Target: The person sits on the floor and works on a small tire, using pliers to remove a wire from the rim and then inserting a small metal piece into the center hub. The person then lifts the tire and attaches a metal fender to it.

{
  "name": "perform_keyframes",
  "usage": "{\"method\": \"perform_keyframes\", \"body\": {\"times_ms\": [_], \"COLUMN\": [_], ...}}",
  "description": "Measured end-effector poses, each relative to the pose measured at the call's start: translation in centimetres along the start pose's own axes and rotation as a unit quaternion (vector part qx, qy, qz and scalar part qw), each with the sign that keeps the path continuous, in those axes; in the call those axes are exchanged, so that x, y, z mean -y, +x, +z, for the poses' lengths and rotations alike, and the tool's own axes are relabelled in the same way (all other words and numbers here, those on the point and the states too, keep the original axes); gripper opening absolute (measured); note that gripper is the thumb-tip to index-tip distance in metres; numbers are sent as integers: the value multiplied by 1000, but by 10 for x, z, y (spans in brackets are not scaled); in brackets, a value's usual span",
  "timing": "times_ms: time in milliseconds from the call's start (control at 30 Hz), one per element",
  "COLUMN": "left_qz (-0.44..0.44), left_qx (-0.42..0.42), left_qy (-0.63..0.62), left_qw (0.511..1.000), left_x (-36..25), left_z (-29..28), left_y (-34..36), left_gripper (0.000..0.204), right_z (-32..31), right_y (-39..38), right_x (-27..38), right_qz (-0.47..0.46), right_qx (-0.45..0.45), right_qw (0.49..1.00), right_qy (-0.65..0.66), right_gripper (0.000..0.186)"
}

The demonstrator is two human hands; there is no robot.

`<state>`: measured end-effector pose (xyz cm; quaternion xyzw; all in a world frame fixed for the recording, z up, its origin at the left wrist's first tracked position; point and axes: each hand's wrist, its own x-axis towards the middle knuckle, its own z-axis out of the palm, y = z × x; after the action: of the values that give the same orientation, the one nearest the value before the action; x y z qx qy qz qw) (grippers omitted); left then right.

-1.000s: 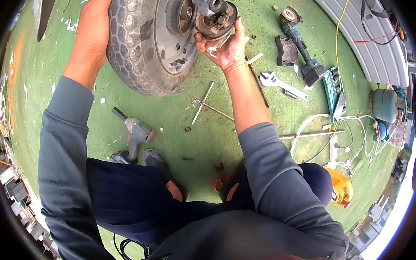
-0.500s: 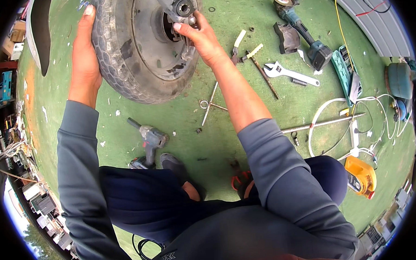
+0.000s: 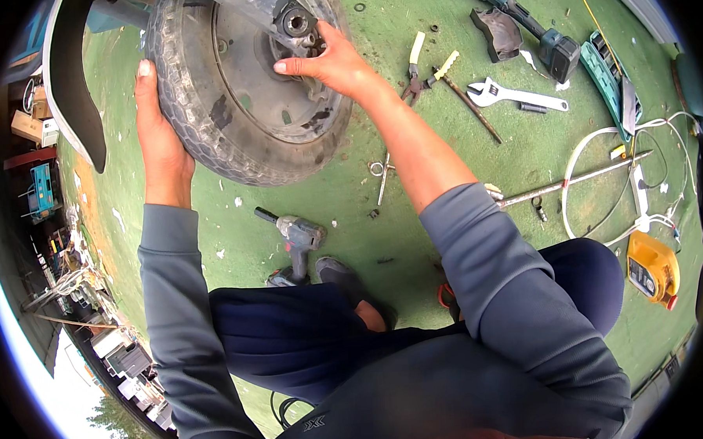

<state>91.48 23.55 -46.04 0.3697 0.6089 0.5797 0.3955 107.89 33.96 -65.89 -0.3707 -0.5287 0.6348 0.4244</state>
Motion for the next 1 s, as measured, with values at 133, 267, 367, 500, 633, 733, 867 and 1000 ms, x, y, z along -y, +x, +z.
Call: {"method": "perform_keyframes", "body": {"times_ms": [133,267,367,500,633,733,867,1000], "left_qz": [3,-16,-31,-17,3,-10,-3,-6], "left_qx": [1,12,28,22,12,14,31,30], "left_qy": [12,16,22,43,32,45,42,55], "left_qw": [1000,1000,999,999,999,999,999,998], "left_x": [-2,-6,-11,-14,-8,-6,-3,-5], "left_z": [-3,-2,3,-2,4,-8,-9,-10], "left_y": [2,-6,-9,-14,-16,-13,-6,-8], "left_gripper": [60,58,59,60,57,57,57,55], "right_z": [8,12,-1,2,-3,3,0,6], "right_y": [-1,-8,-6,-14,-10,-25,-20,-27], "right_x": [-5,-3,-1,13,0,25,3,9], "right_qz": [-22,37,56,87,90,114,105,110], "right_qx": [-57,-64,-2,32,41,36,37,20], "right_qw": [998,997,995,989,986,986,982,981], "right_qy": [-6,4,80,118,135,121,150,160], "right_gripper": [124,131,135,127,126,126,115,84]}}
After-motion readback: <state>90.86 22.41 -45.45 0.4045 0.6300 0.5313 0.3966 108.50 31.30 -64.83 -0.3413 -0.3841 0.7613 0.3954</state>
